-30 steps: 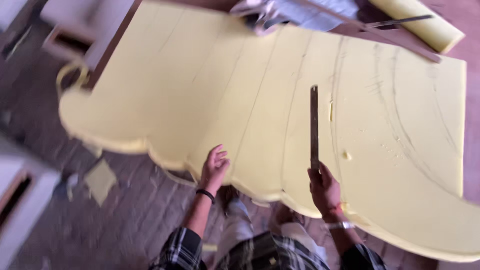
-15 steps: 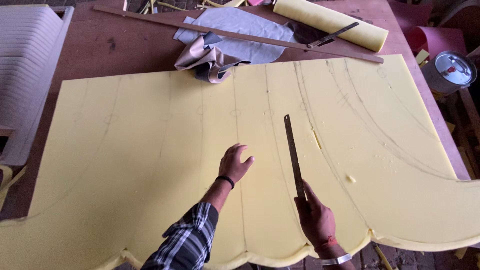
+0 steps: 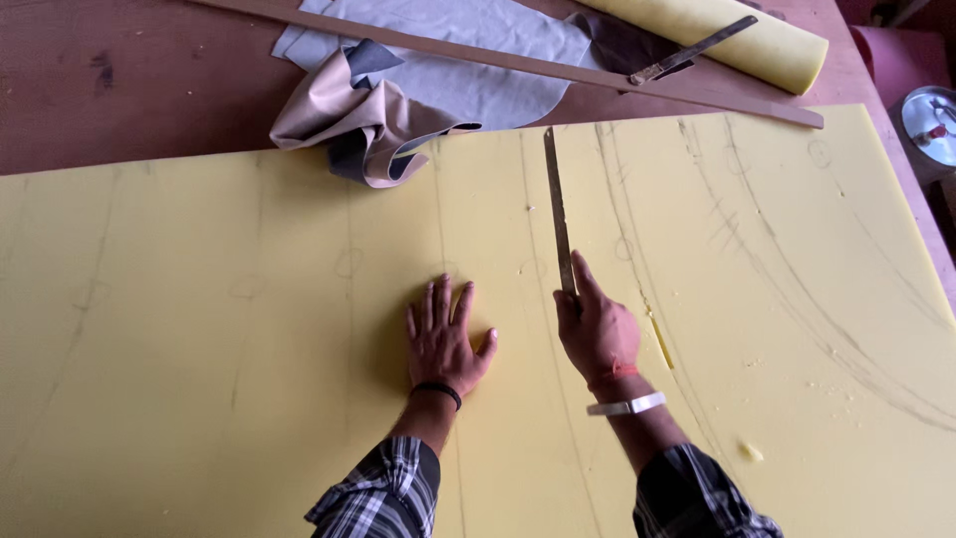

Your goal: The person trims excess foam from the edges of a large shaped foam cushion using a long knife, cutting along marked lines and pulling away cut strips so scraps fall to the floor. They work around the scalloped edge, cutting off overhanging pieces one after another.

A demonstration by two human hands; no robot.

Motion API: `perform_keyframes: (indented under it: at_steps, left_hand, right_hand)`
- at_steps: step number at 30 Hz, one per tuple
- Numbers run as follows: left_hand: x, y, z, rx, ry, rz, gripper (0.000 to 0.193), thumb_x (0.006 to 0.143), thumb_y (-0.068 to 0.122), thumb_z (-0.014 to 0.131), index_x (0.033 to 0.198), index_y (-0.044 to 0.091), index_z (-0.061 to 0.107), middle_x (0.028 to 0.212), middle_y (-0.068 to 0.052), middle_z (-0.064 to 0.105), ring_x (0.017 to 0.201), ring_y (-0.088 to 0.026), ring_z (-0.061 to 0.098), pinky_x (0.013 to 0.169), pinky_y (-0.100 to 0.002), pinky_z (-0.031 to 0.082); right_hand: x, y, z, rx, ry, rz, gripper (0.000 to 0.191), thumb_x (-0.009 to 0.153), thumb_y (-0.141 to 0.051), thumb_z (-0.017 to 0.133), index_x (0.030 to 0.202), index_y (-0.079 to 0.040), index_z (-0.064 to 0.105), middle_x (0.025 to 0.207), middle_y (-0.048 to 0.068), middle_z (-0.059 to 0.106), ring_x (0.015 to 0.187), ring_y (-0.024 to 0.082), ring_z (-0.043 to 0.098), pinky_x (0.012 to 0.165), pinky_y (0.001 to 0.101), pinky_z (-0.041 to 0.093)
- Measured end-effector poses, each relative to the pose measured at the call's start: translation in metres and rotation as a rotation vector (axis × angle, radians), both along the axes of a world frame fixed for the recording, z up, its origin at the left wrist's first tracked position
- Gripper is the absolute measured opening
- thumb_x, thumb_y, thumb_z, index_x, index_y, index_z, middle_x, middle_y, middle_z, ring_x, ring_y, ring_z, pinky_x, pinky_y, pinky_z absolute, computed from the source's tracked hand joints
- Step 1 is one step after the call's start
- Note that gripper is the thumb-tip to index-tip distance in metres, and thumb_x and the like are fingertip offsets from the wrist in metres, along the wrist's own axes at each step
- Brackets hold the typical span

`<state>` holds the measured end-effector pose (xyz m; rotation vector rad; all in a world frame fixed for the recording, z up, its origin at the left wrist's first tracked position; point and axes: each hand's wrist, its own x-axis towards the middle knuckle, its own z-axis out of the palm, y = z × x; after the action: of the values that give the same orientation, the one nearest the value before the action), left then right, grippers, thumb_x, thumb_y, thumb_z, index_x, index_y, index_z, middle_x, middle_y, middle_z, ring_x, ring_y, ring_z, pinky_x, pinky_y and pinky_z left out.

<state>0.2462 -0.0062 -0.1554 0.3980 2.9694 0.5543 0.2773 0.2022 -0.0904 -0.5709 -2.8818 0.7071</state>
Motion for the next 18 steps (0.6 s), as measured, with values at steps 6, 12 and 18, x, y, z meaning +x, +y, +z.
perform_keyframes:
  at_steps: [6, 12, 18]
  left_hand:
    - [-0.007, -0.004, 0.008, 0.02, 0.003, 0.014, 0.084, 0.082, 0.051, 0.065, 0.155, 0.022, 0.034, 0.166, -0.012, 0.021, 0.153, -0.034, 0.018, 0.121, -0.061, 0.01]
    - [-0.014, -0.008, 0.0, 0.035, -0.018, 0.01, 0.087, 0.082, 0.052, 0.066, 0.156, 0.02, 0.033, 0.165, -0.015, 0.022, 0.151, -0.038, 0.018, 0.12, -0.062, 0.01]
    - [-0.016, -0.013, -0.004, 0.047, -0.004, 0.004, 0.085, 0.082, 0.053, 0.064, 0.155, 0.019, 0.035, 0.166, -0.017, 0.022, 0.152, -0.038, 0.018, 0.12, -0.061, 0.01]
  right_hand:
    - [-0.085, 0.003, -0.023, 0.119, -0.027, 0.074, 0.061, 0.094, -0.035, 0.063, 0.152, -0.03, 0.047, 0.079, 0.01, 0.075, 0.069, 0.035, 0.071, 0.059, 0.0496, 0.055]
    - [-0.136, 0.001, -0.043, 0.172, -0.109, 0.104, 0.06, 0.093, -0.036, 0.061, 0.151, -0.032, 0.047, 0.087, 0.012, 0.076, 0.075, 0.038, 0.072, 0.064, 0.0517, 0.056]
    - [-0.161, 0.001, -0.053, 0.188, -0.148, 0.096, 0.058, 0.094, -0.036, 0.061, 0.151, -0.035, 0.049, 0.087, 0.014, 0.075, 0.076, 0.039, 0.072, 0.065, 0.0515, 0.056]
